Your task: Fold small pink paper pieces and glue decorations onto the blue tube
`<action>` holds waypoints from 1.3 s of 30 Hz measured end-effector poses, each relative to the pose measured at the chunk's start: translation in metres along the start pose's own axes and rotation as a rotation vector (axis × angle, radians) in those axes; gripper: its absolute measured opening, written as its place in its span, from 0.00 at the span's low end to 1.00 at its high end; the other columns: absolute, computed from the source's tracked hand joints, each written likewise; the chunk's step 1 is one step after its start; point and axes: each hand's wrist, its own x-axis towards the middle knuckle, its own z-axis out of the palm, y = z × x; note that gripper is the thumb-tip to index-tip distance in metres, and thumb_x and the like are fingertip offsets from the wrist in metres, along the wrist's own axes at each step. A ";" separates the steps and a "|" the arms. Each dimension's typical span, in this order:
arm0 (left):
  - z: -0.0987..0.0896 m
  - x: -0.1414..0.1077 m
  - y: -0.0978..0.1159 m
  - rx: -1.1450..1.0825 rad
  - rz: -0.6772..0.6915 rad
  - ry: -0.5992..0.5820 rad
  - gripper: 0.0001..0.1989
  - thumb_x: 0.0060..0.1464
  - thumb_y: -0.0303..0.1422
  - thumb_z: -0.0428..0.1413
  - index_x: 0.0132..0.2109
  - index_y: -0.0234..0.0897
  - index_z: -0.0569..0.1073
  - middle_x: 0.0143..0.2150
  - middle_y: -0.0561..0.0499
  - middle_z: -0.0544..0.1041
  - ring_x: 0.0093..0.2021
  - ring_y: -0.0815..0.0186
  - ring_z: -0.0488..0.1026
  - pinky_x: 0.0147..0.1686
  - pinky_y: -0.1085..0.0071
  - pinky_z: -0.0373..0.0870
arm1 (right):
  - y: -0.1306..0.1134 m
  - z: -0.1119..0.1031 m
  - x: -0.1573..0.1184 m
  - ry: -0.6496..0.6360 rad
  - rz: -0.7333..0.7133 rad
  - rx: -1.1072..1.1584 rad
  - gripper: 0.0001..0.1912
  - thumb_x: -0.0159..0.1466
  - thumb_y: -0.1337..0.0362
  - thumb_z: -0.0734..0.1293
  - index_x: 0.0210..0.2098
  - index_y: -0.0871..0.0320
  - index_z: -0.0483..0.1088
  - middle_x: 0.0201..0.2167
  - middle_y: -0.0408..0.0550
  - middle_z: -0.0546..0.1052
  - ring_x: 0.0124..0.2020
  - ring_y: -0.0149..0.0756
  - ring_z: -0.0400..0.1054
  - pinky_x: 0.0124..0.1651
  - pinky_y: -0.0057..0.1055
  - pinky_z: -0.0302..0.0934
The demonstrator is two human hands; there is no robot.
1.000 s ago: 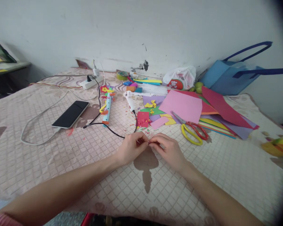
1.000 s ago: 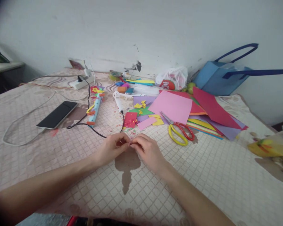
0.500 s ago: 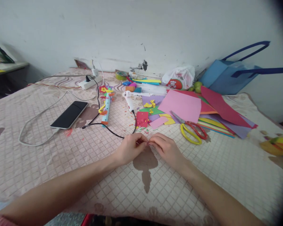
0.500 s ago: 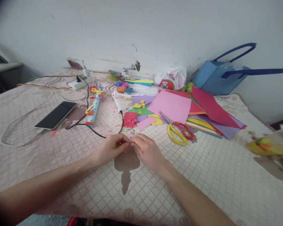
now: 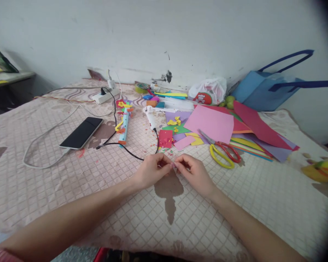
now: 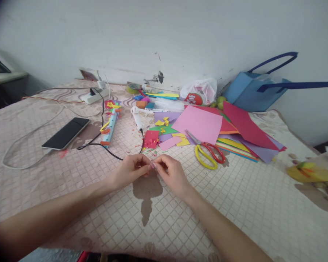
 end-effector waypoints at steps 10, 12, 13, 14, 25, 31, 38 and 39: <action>-0.001 0.002 -0.001 -0.064 -0.026 0.028 0.07 0.50 0.32 0.55 0.30 0.31 0.70 0.23 0.54 0.71 0.23 0.72 0.69 0.26 0.76 0.66 | -0.003 0.001 -0.002 0.108 -0.258 -0.189 0.09 0.64 0.70 0.58 0.38 0.56 0.69 0.35 0.48 0.74 0.38 0.36 0.69 0.41 0.33 0.64; -0.001 0.002 -0.001 -0.051 -0.012 0.025 0.06 0.50 0.31 0.55 0.30 0.31 0.70 0.24 0.53 0.71 0.24 0.72 0.69 0.26 0.76 0.66 | -0.001 0.000 -0.002 0.073 -0.279 -0.218 0.09 0.65 0.70 0.58 0.38 0.56 0.69 0.35 0.49 0.74 0.37 0.36 0.69 0.41 0.33 0.65; -0.001 0.001 -0.001 -0.039 -0.004 0.023 0.06 0.50 0.31 0.54 0.30 0.31 0.70 0.24 0.53 0.71 0.24 0.72 0.69 0.26 0.76 0.66 | 0.000 0.000 -0.002 0.056 -0.284 -0.224 0.09 0.65 0.70 0.58 0.38 0.56 0.69 0.35 0.49 0.74 0.37 0.36 0.69 0.40 0.33 0.65; -0.001 0.001 -0.001 -0.022 0.006 0.023 0.06 0.50 0.31 0.54 0.31 0.31 0.70 0.25 0.53 0.71 0.24 0.71 0.69 0.26 0.75 0.66 | 0.001 -0.001 -0.001 0.041 -0.287 -0.226 0.09 0.65 0.70 0.58 0.37 0.56 0.69 0.35 0.49 0.74 0.37 0.36 0.69 0.40 0.33 0.65; 0.001 -0.006 0.000 0.236 0.157 0.041 0.06 0.51 0.27 0.51 0.30 0.33 0.72 0.27 0.51 0.74 0.28 0.71 0.69 0.27 0.77 0.65 | -0.002 -0.012 0.003 -0.120 -0.258 -0.145 0.08 0.64 0.68 0.60 0.32 0.56 0.70 0.30 0.45 0.73 0.33 0.32 0.68 0.36 0.29 0.63; 0.002 -0.007 0.000 0.317 0.178 0.022 0.06 0.51 0.26 0.50 0.31 0.33 0.72 0.27 0.52 0.73 0.28 0.71 0.68 0.28 0.76 0.64 | 0.000 -0.012 0.002 -0.169 -0.266 -0.214 0.10 0.65 0.69 0.59 0.30 0.57 0.68 0.29 0.45 0.71 0.33 0.32 0.66 0.36 0.29 0.60; 0.003 -0.007 0.000 0.257 0.159 0.012 0.06 0.51 0.26 0.49 0.31 0.33 0.71 0.28 0.51 0.73 0.28 0.71 0.68 0.29 0.76 0.65 | -0.002 -0.012 0.001 -0.182 -0.270 -0.199 0.07 0.65 0.69 0.59 0.32 0.57 0.67 0.31 0.44 0.69 0.34 0.32 0.64 0.38 0.28 0.59; 0.003 -0.007 0.000 0.259 0.157 0.009 0.06 0.51 0.26 0.50 0.31 0.33 0.71 0.28 0.51 0.73 0.28 0.71 0.68 0.28 0.76 0.65 | -0.002 -0.012 0.002 -0.184 -0.272 -0.190 0.07 0.65 0.68 0.60 0.31 0.57 0.66 0.31 0.44 0.69 0.34 0.31 0.64 0.37 0.28 0.59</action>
